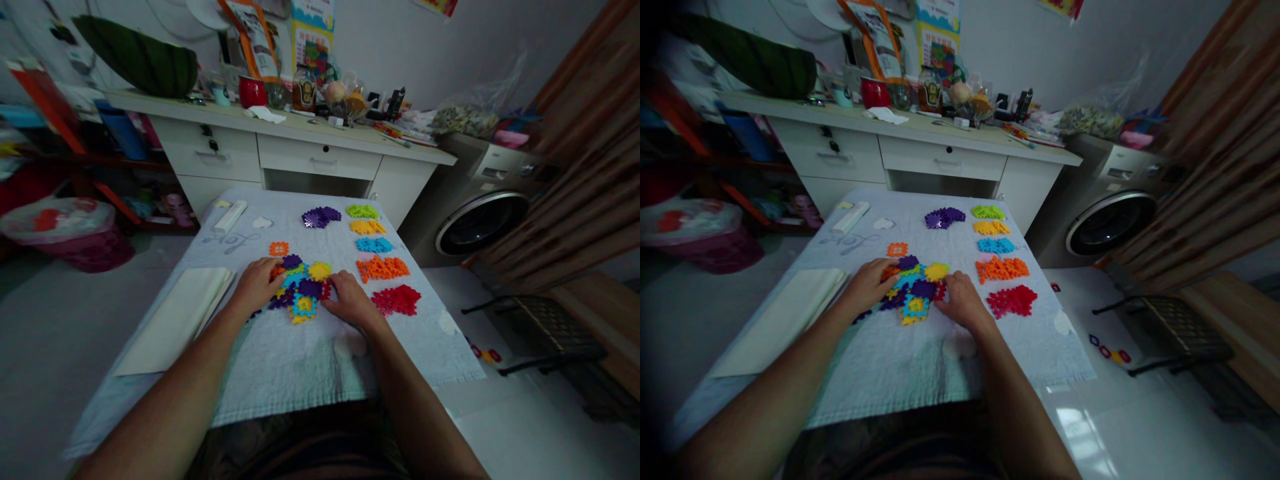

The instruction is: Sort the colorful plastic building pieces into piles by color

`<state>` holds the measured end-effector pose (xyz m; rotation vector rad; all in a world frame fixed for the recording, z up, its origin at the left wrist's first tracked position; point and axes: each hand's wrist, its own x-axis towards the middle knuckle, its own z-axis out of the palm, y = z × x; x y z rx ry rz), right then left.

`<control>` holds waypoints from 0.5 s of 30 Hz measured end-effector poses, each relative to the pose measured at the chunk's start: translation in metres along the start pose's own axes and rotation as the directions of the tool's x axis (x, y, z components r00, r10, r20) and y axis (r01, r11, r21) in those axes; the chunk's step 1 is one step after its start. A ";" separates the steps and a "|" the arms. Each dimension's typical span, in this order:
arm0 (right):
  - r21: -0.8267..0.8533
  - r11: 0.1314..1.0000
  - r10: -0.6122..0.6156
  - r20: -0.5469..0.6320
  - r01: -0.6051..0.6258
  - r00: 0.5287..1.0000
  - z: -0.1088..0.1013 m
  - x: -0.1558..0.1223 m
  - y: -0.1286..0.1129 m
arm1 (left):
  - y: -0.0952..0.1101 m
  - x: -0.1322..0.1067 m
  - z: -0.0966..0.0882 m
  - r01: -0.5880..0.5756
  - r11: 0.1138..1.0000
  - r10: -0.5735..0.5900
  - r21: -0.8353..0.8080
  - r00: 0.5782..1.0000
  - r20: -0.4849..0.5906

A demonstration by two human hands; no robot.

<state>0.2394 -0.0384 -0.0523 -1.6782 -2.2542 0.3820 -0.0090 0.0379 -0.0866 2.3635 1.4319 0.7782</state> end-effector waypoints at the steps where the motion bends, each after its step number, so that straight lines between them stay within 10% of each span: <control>1: -0.002 1.000 -0.006 0.000 0.006 1.000 0.001 0.000 0.002 | 0.000 0.000 0.000 -0.001 1.000 0.001 0.001 1.000 0.004; 15: -0.052 0.991 0.121 -0.087 -0.126 0.989 -0.047 -0.046 0.039 | 0.003 0.001 -0.002 0.029 0.999 -0.029 -0.016 1.000 0.010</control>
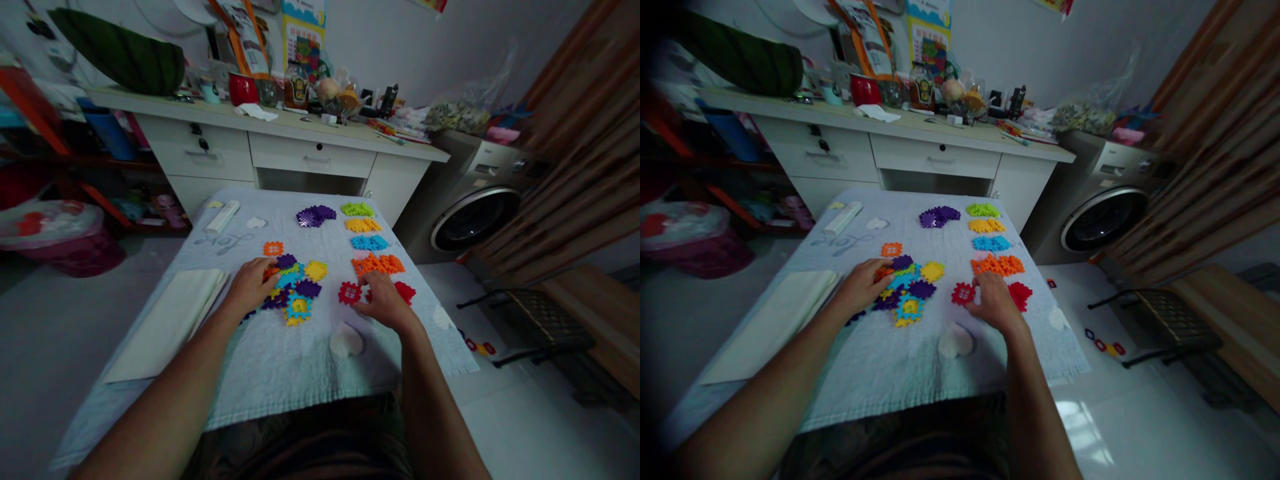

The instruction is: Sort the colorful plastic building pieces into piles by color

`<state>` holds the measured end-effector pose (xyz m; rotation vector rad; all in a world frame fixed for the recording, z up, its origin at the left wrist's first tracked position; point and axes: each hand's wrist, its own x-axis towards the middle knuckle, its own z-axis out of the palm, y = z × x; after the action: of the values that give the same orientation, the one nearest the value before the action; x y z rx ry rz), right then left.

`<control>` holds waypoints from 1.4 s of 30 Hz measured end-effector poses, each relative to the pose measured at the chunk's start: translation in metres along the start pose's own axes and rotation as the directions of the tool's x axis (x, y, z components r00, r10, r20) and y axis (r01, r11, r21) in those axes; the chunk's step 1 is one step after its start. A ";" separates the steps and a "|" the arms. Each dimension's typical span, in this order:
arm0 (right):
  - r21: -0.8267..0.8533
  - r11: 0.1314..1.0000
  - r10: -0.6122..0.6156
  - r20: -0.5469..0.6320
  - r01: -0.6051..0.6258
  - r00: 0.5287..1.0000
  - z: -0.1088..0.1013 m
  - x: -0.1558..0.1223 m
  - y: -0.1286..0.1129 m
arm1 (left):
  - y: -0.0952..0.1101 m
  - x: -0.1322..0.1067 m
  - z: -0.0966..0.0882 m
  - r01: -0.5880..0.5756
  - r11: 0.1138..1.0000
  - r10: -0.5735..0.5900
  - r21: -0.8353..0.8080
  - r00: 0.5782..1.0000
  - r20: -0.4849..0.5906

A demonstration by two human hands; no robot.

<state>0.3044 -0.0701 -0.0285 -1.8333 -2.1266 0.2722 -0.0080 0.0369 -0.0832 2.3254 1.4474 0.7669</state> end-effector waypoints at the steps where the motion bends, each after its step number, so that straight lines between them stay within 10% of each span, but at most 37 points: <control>1: -0.023 0.999 0.033 -0.007 -0.033 0.999 -0.006 -0.005 0.007 | 0.000 0.000 0.000 0.001 1.000 -0.001 -0.002 1.000 0.000; 13: -0.122 0.960 0.250 -0.021 -0.251 0.968 -0.036 -0.042 0.071 | 0.001 0.001 -0.001 0.005 1.000 -0.005 0.007 1.000 0.019; 32: -0.070 0.956 0.281 -0.044 -0.283 0.959 -0.020 -0.028 0.064 | 0.000 0.000 -0.001 0.004 1.000 -0.004 -0.013 1.000 0.006; 42: 0.054 0.997 -0.053 0.019 0.052 0.998 -0.001 0.025 -0.019 | -0.002 0.000 0.002 -0.007 1.000 0.007 -0.001 1.000 -0.013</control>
<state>0.2835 -0.0482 -0.0181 -1.7491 -2.1561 0.3333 -0.0087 0.0381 -0.0856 2.3303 1.4452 0.7854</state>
